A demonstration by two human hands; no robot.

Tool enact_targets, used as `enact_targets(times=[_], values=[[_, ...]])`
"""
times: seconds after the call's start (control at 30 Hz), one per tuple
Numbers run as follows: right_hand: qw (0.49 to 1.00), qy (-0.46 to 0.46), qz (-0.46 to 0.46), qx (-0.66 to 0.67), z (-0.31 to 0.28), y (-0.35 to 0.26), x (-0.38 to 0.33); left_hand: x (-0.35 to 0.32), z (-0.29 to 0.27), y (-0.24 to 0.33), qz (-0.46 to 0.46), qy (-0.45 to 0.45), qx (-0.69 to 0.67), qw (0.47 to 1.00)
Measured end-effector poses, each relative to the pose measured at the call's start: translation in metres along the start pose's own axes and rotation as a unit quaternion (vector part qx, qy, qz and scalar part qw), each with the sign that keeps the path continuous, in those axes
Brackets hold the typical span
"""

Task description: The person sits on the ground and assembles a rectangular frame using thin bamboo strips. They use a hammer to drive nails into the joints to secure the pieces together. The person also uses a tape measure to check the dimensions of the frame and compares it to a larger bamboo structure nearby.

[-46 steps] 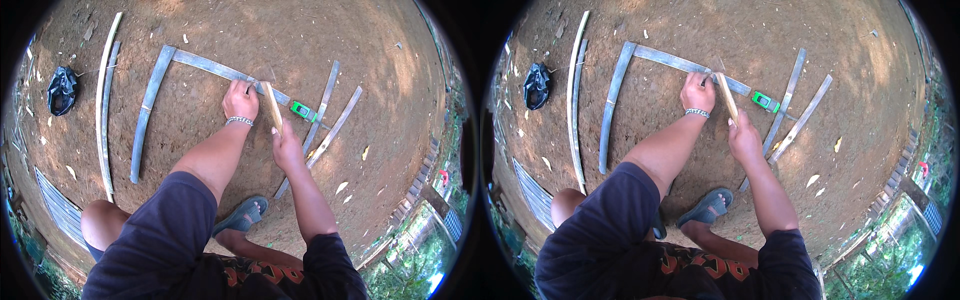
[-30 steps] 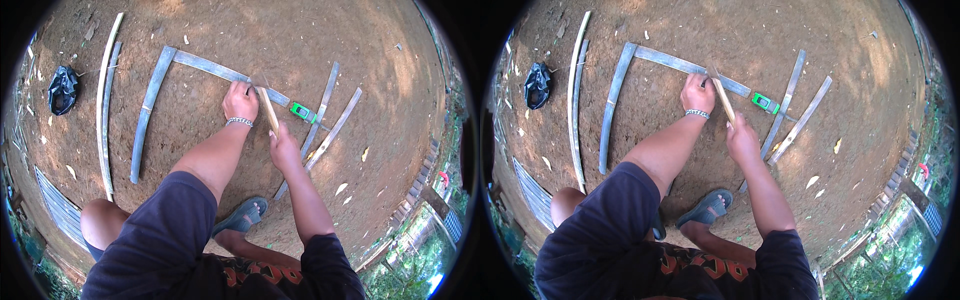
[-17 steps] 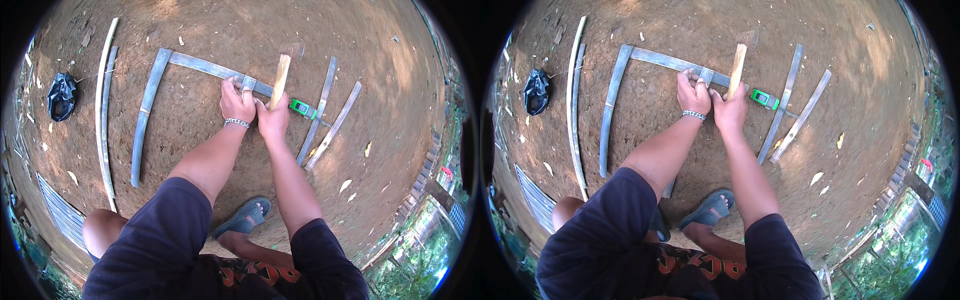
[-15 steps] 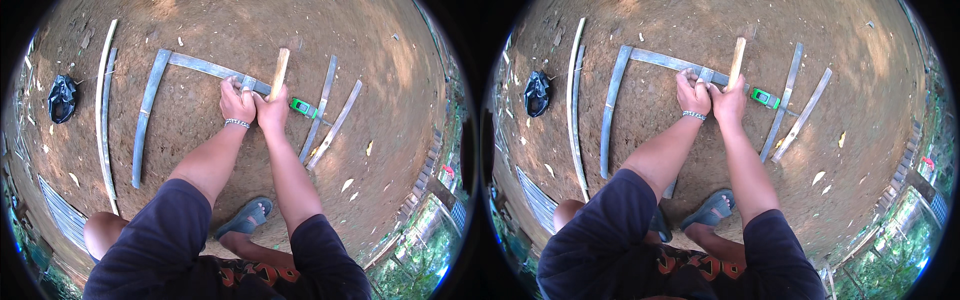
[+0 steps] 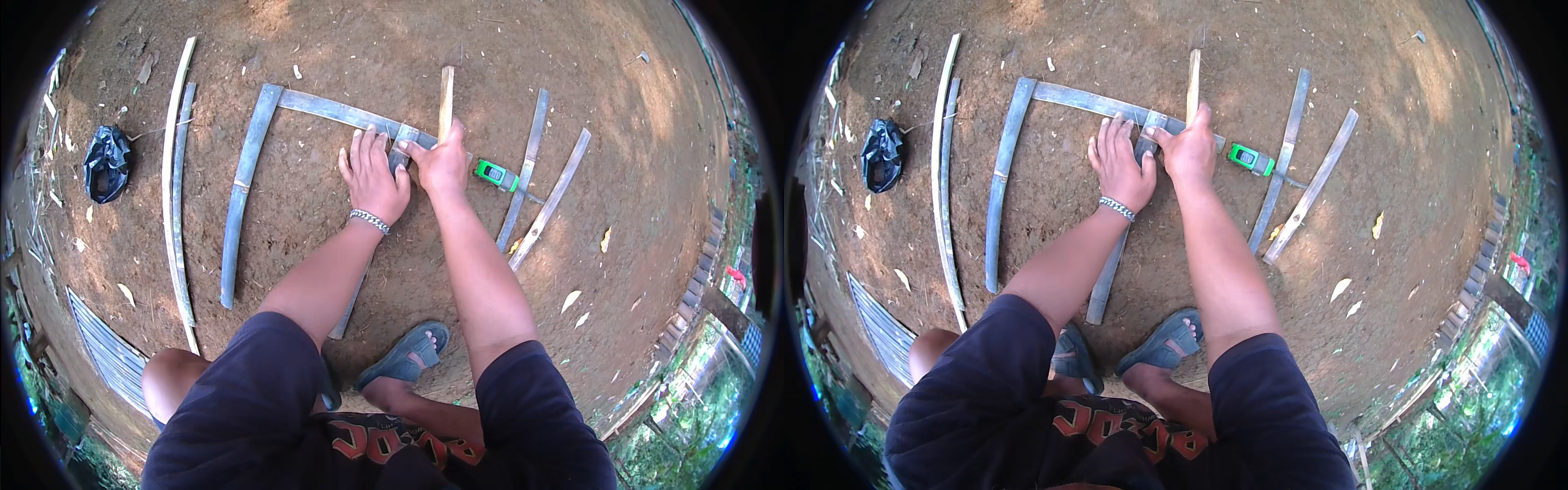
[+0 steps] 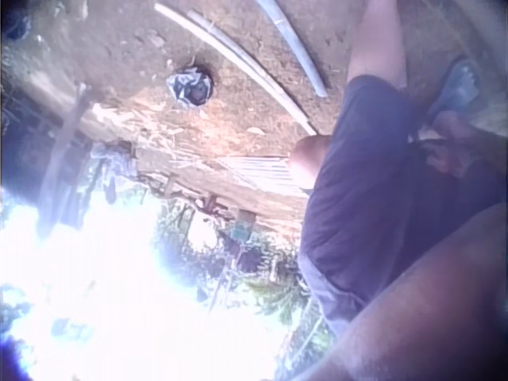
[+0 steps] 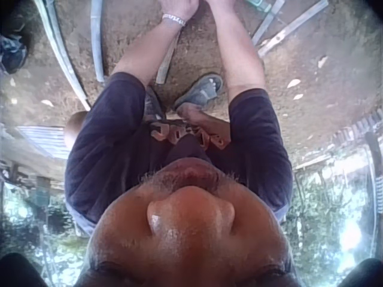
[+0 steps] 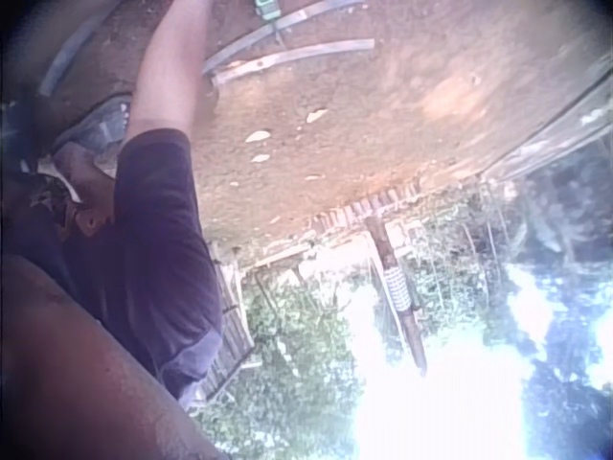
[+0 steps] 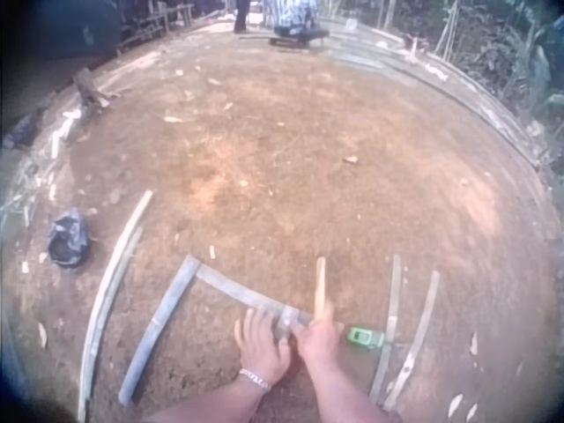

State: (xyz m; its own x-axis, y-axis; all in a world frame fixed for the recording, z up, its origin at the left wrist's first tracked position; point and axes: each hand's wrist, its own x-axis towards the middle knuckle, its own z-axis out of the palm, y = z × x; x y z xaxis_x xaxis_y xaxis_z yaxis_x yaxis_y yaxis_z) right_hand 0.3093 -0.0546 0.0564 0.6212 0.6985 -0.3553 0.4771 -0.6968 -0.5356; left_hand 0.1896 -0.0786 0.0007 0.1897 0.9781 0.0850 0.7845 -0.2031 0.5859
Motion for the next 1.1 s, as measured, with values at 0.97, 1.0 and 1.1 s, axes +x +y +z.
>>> enact_targets(times=[0.97, 1.0, 1.1], values=[[0.978, -0.031, -0.202, -0.040, -0.051, 0.072, -0.087, 0.009, -0.007, 0.003, 0.023, -0.140, 0.124, 0.982], [0.981, -0.073, -0.155, -0.085, -0.049, 0.073, -0.085, 0.008, -0.007, 0.002, 0.023, -0.139, 0.125, 0.982], [0.982, -0.047, -0.172, -0.058, -0.053, 0.069, -0.086, 0.007, -0.007, 0.000, 0.022, -0.140, 0.129, 0.982]])
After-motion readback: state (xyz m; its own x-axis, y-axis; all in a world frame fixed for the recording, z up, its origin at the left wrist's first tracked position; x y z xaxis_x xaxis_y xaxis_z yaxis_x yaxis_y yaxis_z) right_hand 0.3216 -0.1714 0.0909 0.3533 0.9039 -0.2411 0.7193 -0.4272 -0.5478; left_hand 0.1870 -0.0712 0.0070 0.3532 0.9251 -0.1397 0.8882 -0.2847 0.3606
